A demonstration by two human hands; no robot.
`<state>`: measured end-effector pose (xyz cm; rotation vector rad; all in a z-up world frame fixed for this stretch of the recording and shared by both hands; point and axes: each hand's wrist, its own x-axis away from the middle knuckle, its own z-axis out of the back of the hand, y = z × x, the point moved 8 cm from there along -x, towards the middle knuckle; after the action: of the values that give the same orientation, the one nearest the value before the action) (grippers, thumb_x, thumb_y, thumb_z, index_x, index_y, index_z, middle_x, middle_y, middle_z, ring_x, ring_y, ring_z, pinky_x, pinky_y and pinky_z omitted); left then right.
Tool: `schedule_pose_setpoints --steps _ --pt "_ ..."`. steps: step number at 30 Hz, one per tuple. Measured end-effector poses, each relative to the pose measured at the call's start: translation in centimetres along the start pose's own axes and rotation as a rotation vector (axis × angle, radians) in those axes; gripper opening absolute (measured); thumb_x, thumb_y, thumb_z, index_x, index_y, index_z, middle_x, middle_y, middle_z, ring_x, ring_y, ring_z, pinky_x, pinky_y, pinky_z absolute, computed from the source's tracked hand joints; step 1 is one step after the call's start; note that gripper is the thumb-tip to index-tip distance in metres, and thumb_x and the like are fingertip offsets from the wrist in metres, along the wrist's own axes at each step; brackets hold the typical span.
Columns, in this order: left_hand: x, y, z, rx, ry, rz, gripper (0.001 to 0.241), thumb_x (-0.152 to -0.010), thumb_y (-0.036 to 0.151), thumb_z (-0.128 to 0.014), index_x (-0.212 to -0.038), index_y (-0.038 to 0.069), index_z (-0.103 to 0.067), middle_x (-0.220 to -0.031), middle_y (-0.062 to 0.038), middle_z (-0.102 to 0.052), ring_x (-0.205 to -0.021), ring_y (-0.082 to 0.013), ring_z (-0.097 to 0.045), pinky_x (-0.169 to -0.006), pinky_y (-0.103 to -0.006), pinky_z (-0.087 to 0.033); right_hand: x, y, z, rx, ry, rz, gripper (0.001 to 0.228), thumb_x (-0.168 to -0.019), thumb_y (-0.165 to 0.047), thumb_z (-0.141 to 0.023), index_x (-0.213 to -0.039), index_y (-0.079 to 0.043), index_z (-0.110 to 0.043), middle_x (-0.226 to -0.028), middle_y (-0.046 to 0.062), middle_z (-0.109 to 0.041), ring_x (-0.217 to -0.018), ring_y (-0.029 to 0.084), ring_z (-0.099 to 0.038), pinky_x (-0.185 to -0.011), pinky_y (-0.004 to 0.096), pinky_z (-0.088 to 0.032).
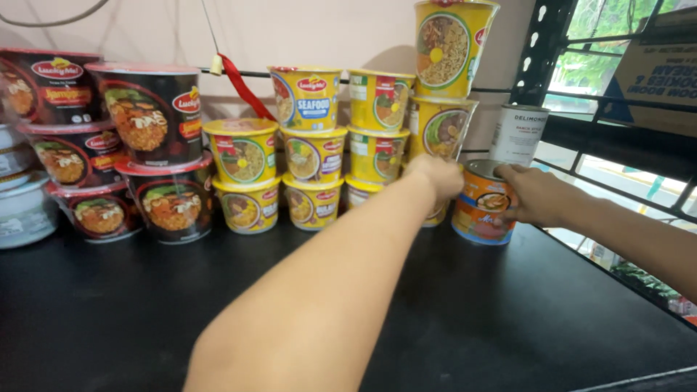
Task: Taking canned goods and cup noodles from cardboard boxes and organizing them neatly on the grocery store shelves.
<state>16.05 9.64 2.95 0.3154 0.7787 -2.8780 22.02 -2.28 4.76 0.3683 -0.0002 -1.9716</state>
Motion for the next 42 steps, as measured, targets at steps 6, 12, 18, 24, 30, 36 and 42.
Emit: schedule_pose_setpoints --steps 6,12,18,24,30,36,42 --pt "-0.5 -0.1 0.2 -0.030 0.127 0.025 0.029 -0.101 0.020 -0.053 -0.115 0.007 -0.074 -0.124 -0.015 -0.069 -0.107 -0.0330 -0.072 -0.077 -0.0494 -0.062 0.3 0.6 0.2 -0.129 0.188 0.096 0.097 -0.058 -0.034 -0.094 -0.140 -0.005 -0.050 -0.133 0.022 -0.062 -0.117 0.040 -0.066 -0.099 0.045 -0.055" --pt "0.7 -0.2 1.4 -0.101 0.146 -0.047 0.027 -0.098 0.015 -0.054 -0.116 0.008 -0.074 -0.126 -0.013 -0.069 -0.108 -0.0313 -0.073 -0.080 -0.0467 -0.061 -0.4 1.1 -0.3 -0.111 0.192 0.104 0.102 -0.056 -0.034 -0.096 -0.141 0.000 -0.050 -0.132 0.024 -0.062 -0.117 0.038 -0.065 -0.100 0.044 -0.055" --pt "1.5 -0.3 1.0 -0.058 0.127 0.058 0.029 -0.102 0.017 -0.050 -0.119 0.012 -0.073 -0.130 -0.010 -0.068 -0.113 -0.0294 -0.071 -0.083 -0.0474 -0.060 -5.0 5.0 -2.3 -0.147 -0.053 0.102 0.105 -0.066 -0.053 -0.092 -0.144 0.001 -0.049 -0.124 0.025 -0.068 -0.114 0.035 -0.070 -0.099 0.042 -0.057" --pt "4.2 -0.8 1.4 -0.041 0.240 0.058 0.047 -0.094 0.017 -0.051 -0.139 0.009 -0.058 -0.139 -0.011 -0.058 -0.109 -0.0311 -0.069 -0.078 -0.0497 -0.059 -8.7 14.2 2.4 0.005 0.212 -0.119 0.069 -0.108 -0.061 -0.050 -0.119 0.001 -0.077 -0.105 0.027 -0.079 -0.099 0.045 -0.074 -0.093 0.052 -0.058" --pt "6.7 1.8 4.2 -0.240 0.377 -0.097 0.030 -0.094 0.021 -0.055 -0.116 0.014 -0.073 -0.146 -0.009 -0.056 -0.123 -0.0254 -0.063 -0.088 -0.0437 -0.057 -9.8 17.5 -5.9 -0.525 -0.066 -0.453 0.083 -0.090 -0.060 -0.069 -0.106 0.021 -0.072 -0.113 0.032 -0.075 -0.097 0.041 -0.080 -0.079 0.047 -0.067" --pt "7.3 2.6 4.8 -0.206 0.334 -0.104 0.025 -0.088 0.024 -0.059 -0.107 0.019 -0.075 -0.137 -0.010 -0.059 -0.120 -0.0258 -0.063 -0.084 -0.0442 -0.056 -12.1 16.9 -7.0 -0.840 -0.022 -0.513 0.104 -0.076 -0.056 -0.086 -0.141 0.015 -0.047 -0.146 0.038 -0.050 -0.128 0.054 -0.059 -0.095 0.065 -0.055" --pt "8.0 3.4 3.4 -0.174 0.208 -0.129 0.020 -0.096 0.024 -0.063 -0.112 0.019 -0.073 -0.127 -0.007 -0.065 -0.115 -0.0274 -0.066 -0.090 -0.0444 -0.056 -10.8 12.2 -6.5 -0.981 0.007 -0.527 0.098 -0.065 -0.040 -0.085 -0.152 -0.013 -0.047 -0.154 0.025 -0.053 -0.137 0.053 -0.049 -0.100 0.085 -0.038"
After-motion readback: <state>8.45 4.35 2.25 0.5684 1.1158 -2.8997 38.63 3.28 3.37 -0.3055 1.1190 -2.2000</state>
